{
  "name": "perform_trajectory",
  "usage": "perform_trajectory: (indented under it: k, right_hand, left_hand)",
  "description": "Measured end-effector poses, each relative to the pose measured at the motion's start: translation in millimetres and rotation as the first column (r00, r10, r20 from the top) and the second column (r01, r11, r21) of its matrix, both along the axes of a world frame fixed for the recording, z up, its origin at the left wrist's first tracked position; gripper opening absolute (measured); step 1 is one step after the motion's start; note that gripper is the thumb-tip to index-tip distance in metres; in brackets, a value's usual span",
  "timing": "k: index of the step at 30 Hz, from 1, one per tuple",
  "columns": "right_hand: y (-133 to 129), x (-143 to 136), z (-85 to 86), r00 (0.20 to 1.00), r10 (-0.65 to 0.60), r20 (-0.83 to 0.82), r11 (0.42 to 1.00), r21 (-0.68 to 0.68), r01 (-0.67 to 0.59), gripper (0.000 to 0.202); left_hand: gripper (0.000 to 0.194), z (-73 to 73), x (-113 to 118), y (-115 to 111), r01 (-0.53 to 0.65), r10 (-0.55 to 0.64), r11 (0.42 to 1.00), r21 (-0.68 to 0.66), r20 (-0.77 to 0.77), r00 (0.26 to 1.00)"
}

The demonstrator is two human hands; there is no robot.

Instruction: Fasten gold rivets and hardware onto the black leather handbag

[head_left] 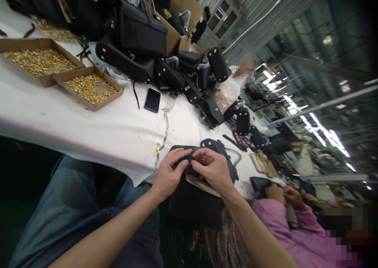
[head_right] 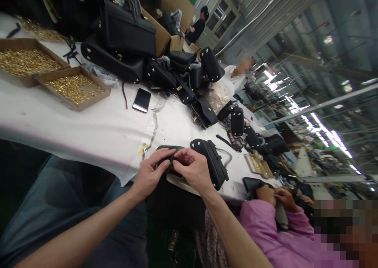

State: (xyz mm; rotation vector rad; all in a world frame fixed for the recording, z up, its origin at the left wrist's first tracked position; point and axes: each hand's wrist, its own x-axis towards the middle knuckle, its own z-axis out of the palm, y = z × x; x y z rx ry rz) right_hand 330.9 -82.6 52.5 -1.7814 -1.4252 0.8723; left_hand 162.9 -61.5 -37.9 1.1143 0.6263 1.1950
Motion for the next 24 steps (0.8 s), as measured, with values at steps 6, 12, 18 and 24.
perform_trajectory:
  k: [6,12,18,24]
  right_hand:
    - [13,0,5.7,0.993,0.106,0.049,0.992,-0.075,-0.102,0.018]
    - [28,3,2.5,0.996,0.087,0.02,0.992,-0.094,-0.085,0.025]
    - [38,23,-4.6,0.997,0.007,-0.072,0.989,-0.149,-0.017,0.027]
    - [50,17,-5.1,0.996,-0.04,-0.077,0.985,-0.169,0.026,0.032]
  left_hand:
    - [0.034,-18.7,10,9,-0.045,0.044,0.999,-0.028,-0.033,0.998]
    - [0.031,-28.9,22,29,-0.127,0.128,0.992,0.011,-0.045,0.991]
    - [0.03,-28.4,29,42,-0.137,0.157,0.981,0.136,-0.142,0.977]
    - [0.04,-38.2,49,55,-0.232,0.32,0.94,0.252,-0.41,0.854]
